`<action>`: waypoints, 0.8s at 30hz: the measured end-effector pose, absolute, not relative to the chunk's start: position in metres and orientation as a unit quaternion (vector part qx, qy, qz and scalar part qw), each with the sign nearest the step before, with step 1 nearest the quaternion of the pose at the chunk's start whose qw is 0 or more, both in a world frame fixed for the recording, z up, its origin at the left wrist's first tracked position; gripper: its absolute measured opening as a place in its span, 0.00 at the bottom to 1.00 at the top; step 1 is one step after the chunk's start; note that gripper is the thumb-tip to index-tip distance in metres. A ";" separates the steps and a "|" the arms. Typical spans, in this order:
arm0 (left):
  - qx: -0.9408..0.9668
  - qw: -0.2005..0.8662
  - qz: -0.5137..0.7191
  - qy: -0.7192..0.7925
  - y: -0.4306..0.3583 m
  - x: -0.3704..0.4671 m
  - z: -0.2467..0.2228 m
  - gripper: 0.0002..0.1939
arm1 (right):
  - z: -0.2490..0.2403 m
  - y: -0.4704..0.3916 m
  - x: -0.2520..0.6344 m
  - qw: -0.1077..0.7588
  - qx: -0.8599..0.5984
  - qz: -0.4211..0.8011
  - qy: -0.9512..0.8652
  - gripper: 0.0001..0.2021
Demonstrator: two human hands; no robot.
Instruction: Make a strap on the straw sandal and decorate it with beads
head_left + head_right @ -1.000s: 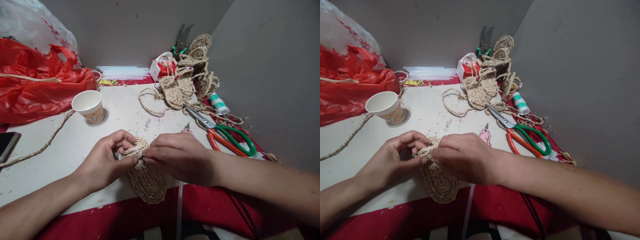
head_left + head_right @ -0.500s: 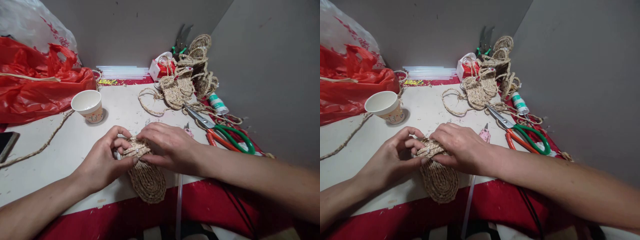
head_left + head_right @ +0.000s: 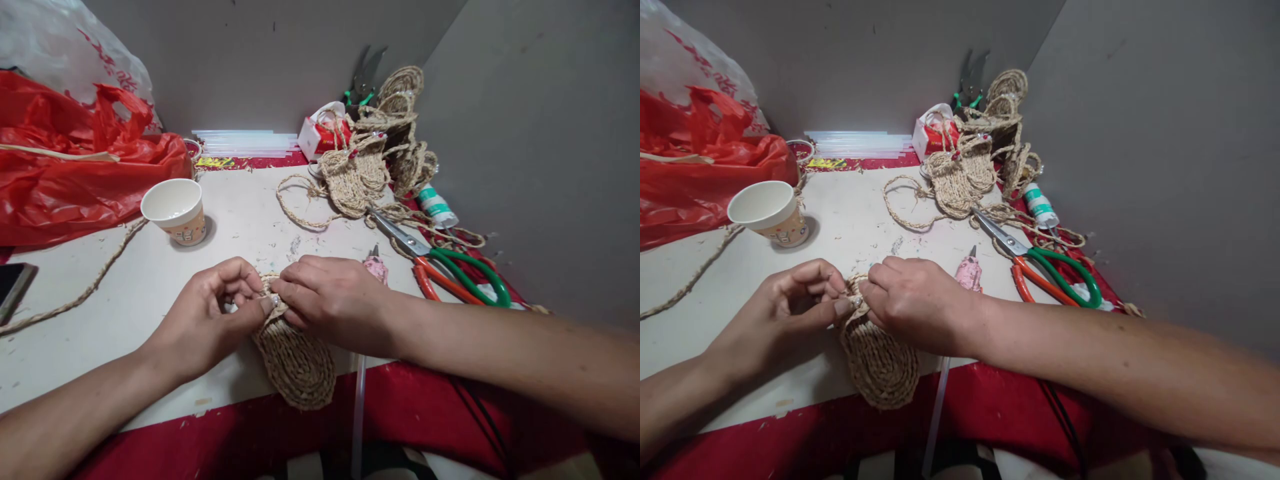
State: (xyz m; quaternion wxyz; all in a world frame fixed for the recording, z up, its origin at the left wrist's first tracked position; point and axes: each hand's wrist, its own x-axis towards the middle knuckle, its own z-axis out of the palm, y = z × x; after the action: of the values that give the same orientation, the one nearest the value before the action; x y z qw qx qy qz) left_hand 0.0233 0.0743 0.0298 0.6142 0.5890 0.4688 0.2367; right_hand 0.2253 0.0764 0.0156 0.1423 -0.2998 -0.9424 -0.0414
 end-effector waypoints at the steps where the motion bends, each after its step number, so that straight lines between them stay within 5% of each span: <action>1: 0.614 0.578 0.244 0.479 0.074 0.024 0.030 0.07 | 0.015 0.076 0.225 0.140 -0.302 -0.039 -0.942 0.10; 6: 0.730 0.408 0.263 0.482 0.071 0.026 0.028 0.02 | 0.015 0.074 0.226 0.139 -0.298 -0.047 -0.943 0.08; 24: 0.744 0.419 0.286 0.434 0.072 0.026 0.024 0.05 | 0.015 0.071 0.227 0.119 -0.304 -0.065 -0.943 0.09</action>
State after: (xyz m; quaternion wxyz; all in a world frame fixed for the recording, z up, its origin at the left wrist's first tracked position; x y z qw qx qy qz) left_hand 0.0262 0.0723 0.0240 0.4195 0.7443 0.4338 0.2862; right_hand 0.2267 0.0706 0.0147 0.1188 -0.3037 -0.9431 -0.0653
